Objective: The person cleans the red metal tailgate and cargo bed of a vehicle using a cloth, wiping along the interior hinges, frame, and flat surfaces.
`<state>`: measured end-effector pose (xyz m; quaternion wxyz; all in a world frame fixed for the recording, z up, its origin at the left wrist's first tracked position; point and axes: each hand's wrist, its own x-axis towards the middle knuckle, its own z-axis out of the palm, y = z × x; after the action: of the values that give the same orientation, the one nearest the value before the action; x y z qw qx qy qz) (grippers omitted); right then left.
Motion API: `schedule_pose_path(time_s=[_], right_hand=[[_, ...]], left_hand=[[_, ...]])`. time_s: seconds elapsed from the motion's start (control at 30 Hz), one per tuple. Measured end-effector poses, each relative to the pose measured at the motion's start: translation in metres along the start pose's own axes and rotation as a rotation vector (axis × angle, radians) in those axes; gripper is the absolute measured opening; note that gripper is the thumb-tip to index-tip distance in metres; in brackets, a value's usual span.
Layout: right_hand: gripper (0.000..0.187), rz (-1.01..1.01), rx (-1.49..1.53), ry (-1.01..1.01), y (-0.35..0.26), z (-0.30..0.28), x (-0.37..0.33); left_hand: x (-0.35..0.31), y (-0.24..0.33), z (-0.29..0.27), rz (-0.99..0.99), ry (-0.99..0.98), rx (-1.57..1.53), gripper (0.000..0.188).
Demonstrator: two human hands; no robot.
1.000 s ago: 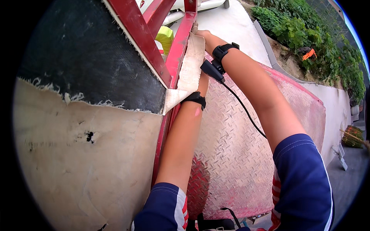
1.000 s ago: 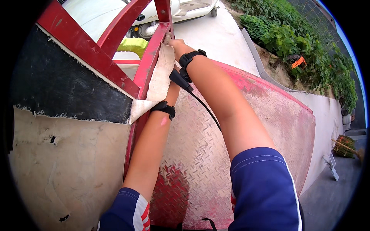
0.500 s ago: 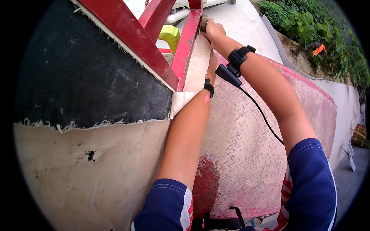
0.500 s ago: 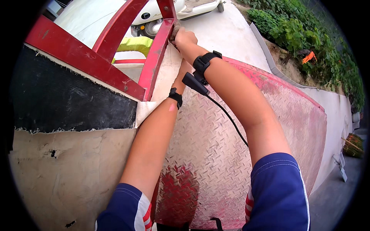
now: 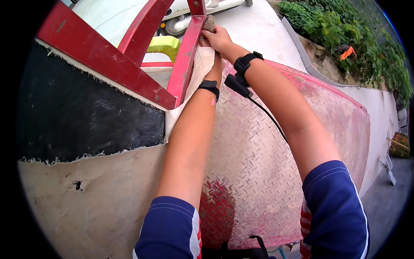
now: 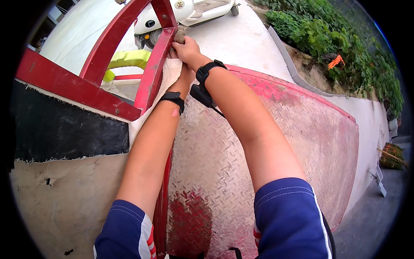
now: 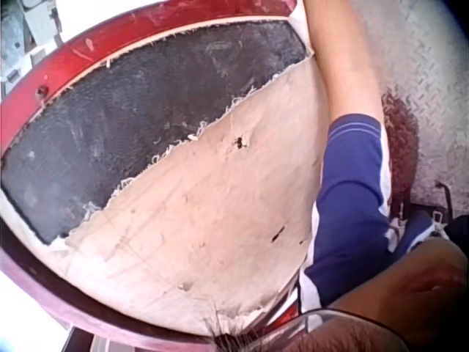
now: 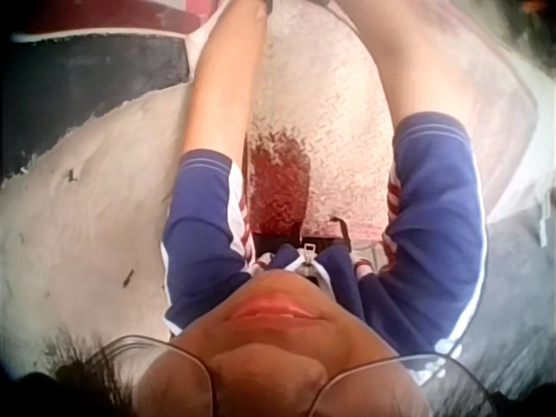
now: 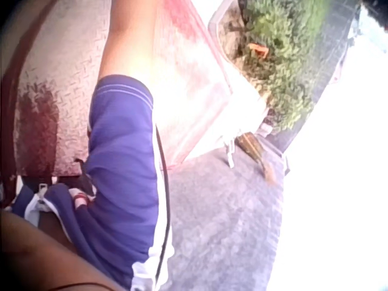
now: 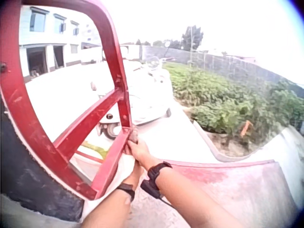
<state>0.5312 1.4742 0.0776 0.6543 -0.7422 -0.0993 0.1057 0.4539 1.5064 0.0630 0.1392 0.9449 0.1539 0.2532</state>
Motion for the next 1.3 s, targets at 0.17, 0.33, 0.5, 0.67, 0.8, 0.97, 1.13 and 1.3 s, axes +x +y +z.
schedule_pose_path(time_s=[0.17, 0.33, 0.5, 0.67, 0.8, 0.97, 1.13, 1.3], right_hand=[[0.04, -0.105, -0.253, 0.07, -0.025, 0.046, -0.024], [0.04, 0.093, 0.234, -0.142, 0.03, 0.024, -0.033], [0.047, 0.095, -0.029, -0.247, 0.054, 0.033, -0.068], [0.057, -0.144, -0.336, -0.299, 0.048, 0.038, -0.12], [0.048, -0.185, -0.295, -0.291, 0.076, 0.025, -0.149], [0.04, -0.256, -0.293, -0.404, 0.076, 0.044, -0.208], [0.041, -0.226, -0.32, -0.606, 0.064, 0.041, -0.281], [0.05, -0.149, 0.016, -0.732, 0.053, 0.064, -0.387]], left_hand=[[-0.006, -0.073, 0.03, 0.268, 0.173, 0.558, 0.049], [-0.062, -0.027, -0.012, 0.157, 0.047, 0.413, 0.048], [-0.097, -0.045, 0.016, 0.212, -0.102, 0.621, 0.048], [-0.142, -0.074, 0.032, 0.241, -0.272, 0.841, 0.049], [-0.171, -0.05, 0.004, 0.304, -0.509, 0.797, 0.055], [-0.249, -0.106, 0.004, 0.367, -0.678, 0.706, 0.05], [-0.321, -0.074, -0.06, 0.352, -0.526, 0.897, 0.039], [-0.38, -0.056, -0.175, -0.162, -0.54, 0.321, 0.042]])
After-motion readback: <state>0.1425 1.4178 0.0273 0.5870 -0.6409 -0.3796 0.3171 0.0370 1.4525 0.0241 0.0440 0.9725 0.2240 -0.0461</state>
